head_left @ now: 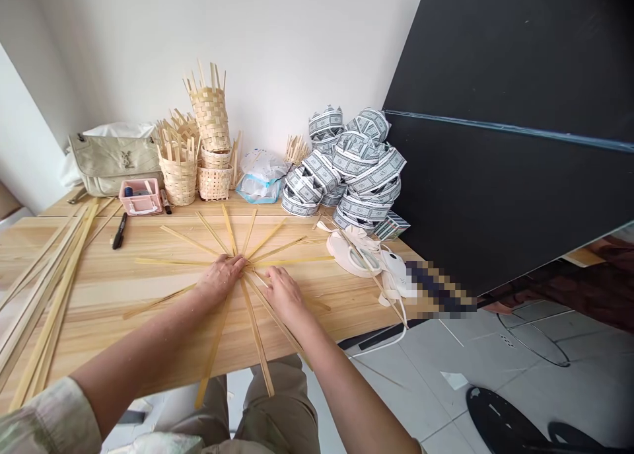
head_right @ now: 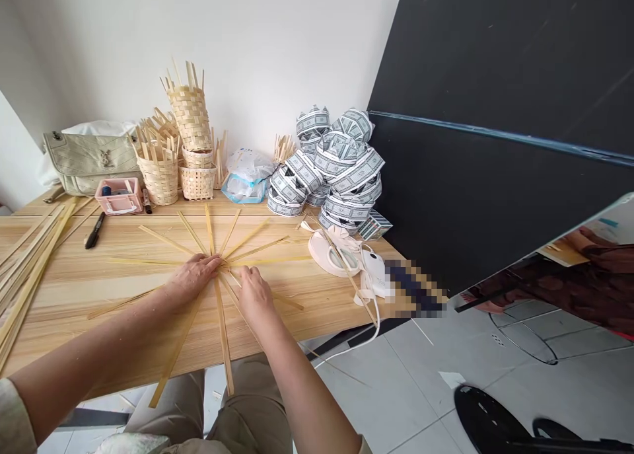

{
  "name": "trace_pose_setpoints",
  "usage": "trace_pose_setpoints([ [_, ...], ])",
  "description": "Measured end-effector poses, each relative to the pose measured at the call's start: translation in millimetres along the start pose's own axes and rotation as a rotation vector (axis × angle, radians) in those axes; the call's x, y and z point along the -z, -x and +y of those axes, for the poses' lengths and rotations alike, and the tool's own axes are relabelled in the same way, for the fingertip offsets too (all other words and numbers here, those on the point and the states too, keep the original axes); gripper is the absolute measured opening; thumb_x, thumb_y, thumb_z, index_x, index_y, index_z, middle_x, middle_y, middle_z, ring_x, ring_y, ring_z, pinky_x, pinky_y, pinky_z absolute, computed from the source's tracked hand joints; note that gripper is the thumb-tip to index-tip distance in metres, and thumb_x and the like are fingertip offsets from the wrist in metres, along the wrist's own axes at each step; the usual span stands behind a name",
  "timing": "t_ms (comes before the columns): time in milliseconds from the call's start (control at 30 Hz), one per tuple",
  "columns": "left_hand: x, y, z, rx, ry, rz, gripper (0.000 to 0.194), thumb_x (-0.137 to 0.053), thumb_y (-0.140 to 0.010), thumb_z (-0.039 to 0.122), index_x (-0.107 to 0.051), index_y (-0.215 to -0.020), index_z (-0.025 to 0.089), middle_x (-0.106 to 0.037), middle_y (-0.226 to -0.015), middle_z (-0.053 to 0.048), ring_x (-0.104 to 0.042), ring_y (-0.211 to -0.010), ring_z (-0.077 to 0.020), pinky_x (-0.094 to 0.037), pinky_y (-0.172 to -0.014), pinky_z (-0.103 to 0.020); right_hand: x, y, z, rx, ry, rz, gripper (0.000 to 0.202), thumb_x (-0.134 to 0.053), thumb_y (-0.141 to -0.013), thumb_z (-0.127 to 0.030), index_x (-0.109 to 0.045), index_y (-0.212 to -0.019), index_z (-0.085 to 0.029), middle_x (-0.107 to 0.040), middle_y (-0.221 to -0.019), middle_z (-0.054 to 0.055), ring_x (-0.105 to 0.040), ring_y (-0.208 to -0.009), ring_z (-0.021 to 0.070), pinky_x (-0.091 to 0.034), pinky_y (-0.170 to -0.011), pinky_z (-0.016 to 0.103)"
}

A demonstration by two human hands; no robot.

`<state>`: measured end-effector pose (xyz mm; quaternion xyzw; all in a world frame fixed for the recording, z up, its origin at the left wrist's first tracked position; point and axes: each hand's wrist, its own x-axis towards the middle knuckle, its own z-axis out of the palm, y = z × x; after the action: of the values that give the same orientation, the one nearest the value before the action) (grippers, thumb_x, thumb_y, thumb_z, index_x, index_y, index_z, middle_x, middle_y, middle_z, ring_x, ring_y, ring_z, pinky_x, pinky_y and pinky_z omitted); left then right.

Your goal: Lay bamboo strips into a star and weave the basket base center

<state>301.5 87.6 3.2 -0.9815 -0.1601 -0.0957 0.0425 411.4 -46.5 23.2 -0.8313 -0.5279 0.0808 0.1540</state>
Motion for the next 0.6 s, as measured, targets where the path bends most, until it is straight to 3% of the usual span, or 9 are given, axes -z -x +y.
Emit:
trace_pose_setpoints([
  [200,6.2,-0.9,0.9,-0.005,-0.014,-0.014,0.016,-0.046,-0.084,0.018,-0.050,-0.099,0.015,-0.057,-0.111,-0.007,-0.056,-0.092,-0.0183,-0.039,-0.083,-0.030,6.1,18.1,8.6,0.023,-0.110,-0.084,0.032,-0.047,-0.068,-0.003,-0.051,-0.093,-0.022,-0.057,-0.085,0.000,-0.051,-0.078,0.0130,-0.032,-0.066,0.021],
  [433,6.2,-1.0,-2.8,0.020,0.001,-0.006,0.025,-0.052,-0.080,0.019,-0.051,-0.105,0.017,-0.056,-0.117,-0.007,-0.057,-0.094,-0.0185,-0.039,-0.086,-0.031,31.5,62.9,38.7,0.222,-0.272,-0.204,0.035,-0.041,-0.063,-0.002,-0.052,-0.089,-0.023,-0.052,-0.091,0.000,-0.048,-0.087,0.0148,-0.034,-0.074,0.024],
  [600,11.1,0.0,-3.5,-0.012,0.041,0.000,0.025,-0.052,-0.080,0.019,-0.052,-0.105,0.017,-0.057,-0.115,-0.007,-0.058,-0.092,-0.0179,-0.040,-0.086,-0.031,46.8,97.2,51.8,0.182,-0.358,-0.292,0.034,-0.040,-0.063,-0.002,-0.049,-0.086,-0.024,-0.051,-0.090,-0.001,-0.048,-0.083,0.0138,-0.036,-0.072,0.024],
])
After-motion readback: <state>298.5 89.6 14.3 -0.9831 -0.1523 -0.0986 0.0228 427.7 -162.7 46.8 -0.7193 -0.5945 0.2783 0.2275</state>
